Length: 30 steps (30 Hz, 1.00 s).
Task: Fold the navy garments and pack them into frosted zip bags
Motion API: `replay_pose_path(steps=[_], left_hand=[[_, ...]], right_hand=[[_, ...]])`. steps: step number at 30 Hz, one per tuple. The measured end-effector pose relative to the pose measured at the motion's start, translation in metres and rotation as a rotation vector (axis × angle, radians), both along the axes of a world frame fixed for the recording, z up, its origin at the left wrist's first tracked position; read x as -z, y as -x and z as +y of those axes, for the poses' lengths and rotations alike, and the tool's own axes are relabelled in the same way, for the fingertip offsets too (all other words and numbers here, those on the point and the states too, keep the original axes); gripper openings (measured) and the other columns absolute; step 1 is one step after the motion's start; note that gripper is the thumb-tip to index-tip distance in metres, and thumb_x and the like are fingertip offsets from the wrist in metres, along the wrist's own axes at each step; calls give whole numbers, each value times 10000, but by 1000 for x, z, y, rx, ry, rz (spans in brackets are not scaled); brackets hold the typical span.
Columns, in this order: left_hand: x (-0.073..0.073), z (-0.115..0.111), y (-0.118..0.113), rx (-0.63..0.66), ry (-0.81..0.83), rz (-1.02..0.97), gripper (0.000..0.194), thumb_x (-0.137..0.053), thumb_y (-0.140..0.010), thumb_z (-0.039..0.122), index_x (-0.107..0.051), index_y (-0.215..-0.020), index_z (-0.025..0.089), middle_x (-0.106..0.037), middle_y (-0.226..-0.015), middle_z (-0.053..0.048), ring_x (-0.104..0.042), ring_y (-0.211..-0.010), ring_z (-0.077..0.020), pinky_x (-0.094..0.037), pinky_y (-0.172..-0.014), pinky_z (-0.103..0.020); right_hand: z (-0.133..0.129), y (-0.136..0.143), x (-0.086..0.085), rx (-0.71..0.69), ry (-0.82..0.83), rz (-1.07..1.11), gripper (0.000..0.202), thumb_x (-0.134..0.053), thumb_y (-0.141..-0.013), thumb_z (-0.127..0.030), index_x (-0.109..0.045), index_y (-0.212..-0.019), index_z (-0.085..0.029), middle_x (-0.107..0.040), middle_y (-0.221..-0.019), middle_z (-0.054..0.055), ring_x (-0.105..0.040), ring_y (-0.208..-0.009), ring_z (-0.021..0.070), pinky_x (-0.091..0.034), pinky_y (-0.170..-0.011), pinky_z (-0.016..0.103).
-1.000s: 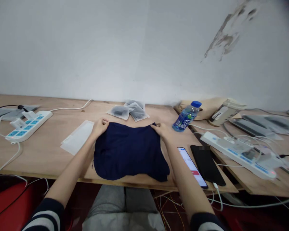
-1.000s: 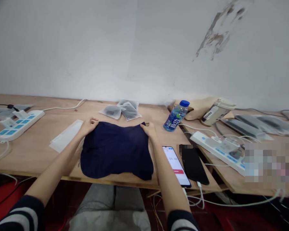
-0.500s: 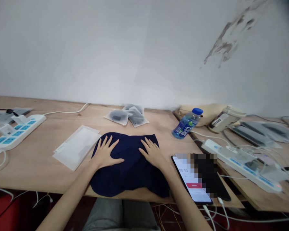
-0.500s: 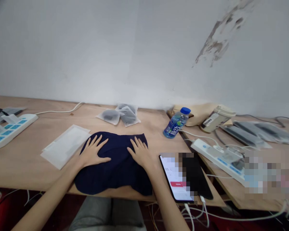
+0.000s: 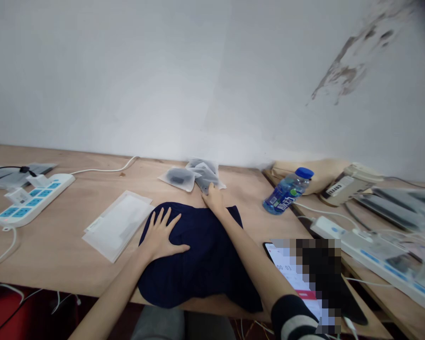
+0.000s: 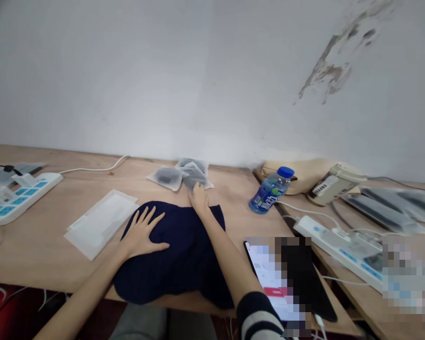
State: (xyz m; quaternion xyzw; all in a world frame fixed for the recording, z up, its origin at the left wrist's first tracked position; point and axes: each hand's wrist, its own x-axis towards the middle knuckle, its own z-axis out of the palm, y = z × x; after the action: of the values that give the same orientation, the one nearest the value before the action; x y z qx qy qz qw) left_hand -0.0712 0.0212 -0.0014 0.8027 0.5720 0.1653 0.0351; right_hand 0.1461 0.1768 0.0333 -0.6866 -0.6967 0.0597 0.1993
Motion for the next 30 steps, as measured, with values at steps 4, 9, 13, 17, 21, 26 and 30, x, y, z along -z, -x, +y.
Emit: replay_pose_path(steps=[4, 9, 13, 17, 21, 26, 30], left_hand=[[1, 0, 0, -2, -1, -1, 1009, -560, -655, 822, -348, -1493, 302, -231, -1601, -107, -165, -1460, -418, -127, -1152, -612], [1, 1, 1, -1, -4, 3, 1015, -541, -657, 835, -342, -1496, 299, -216, -1604, -116, -166, -1458, -423, -130, -1149, -614], [1, 0, 1, 4, 2, 2, 1008, -536, -658, 836, -353, -1490, 297, -209, -1605, -120, -157, -1461, -419, -134, -1149, -611], [-4, -1, -1, 4, 25, -68, 995, -576, -649, 814, -380, -1476, 295, -251, -1594, -109, -157, -1465, -408, -116, -1158, -609], [-17, 5, 5, -90, 13, -419, 708, -430, -854, 691, -509, -1373, 217, -461, -1481, -119, -338, -1418, -307, -195, -1175, -522], [-28, 20, 30, -347, -29, -1078, 583, -193, -976, 511, -643, -1079, 155, -694, -1139, -129, -641, -1103, -228, -447, -1018, -420], [-33, 21, 36, -362, -81, -1067, 369, -428, -918, 461, -651, -985, 175, -714, -1052, -92, -673, -989, -219, -502, -924, -370]], right_hand=[[1, 1, 5, -5, -64, 55, 204, -448, -908, -164, -574, -1064, -127, -535, -1225, 203, -614, -975, 269, -444, -827, 359], [1, -16, -1, 20, -189, 210, 223, -369, -943, -241, -566, -1003, -153, -593, -1123, 160, -588, -977, 258, -442, -860, 369], [2, -35, -18, 41, -304, 373, 281, -321, -956, -341, -543, -954, -170, -659, -975, 129, -606, -957, 239, -456, -878, 349], [-20, -43, -38, 15, -419, 542, 317, -302, -962, -442, -508, -978, -201, -658, -1103, 122, -634, -998, 197, -498, -870, 320], [-87, -52, -57, -277, -484, 787, 229, -467, -929, -432, -532, -1001, -225, -534, -1372, 128, -611, -1133, 208, -520, -919, 362], [-181, -90, -57, -526, -28, 395, 424, -556, -886, -334, -539, -1310, -308, -371, -1538, 64, -425, -1364, 279, -487, -1004, 436], [-192, -105, -34, -403, 83, 352, 425, -517, -871, -295, -562, -1294, -298, -578, -1355, 86, -660, -1066, 240, -559, -870, 404]])
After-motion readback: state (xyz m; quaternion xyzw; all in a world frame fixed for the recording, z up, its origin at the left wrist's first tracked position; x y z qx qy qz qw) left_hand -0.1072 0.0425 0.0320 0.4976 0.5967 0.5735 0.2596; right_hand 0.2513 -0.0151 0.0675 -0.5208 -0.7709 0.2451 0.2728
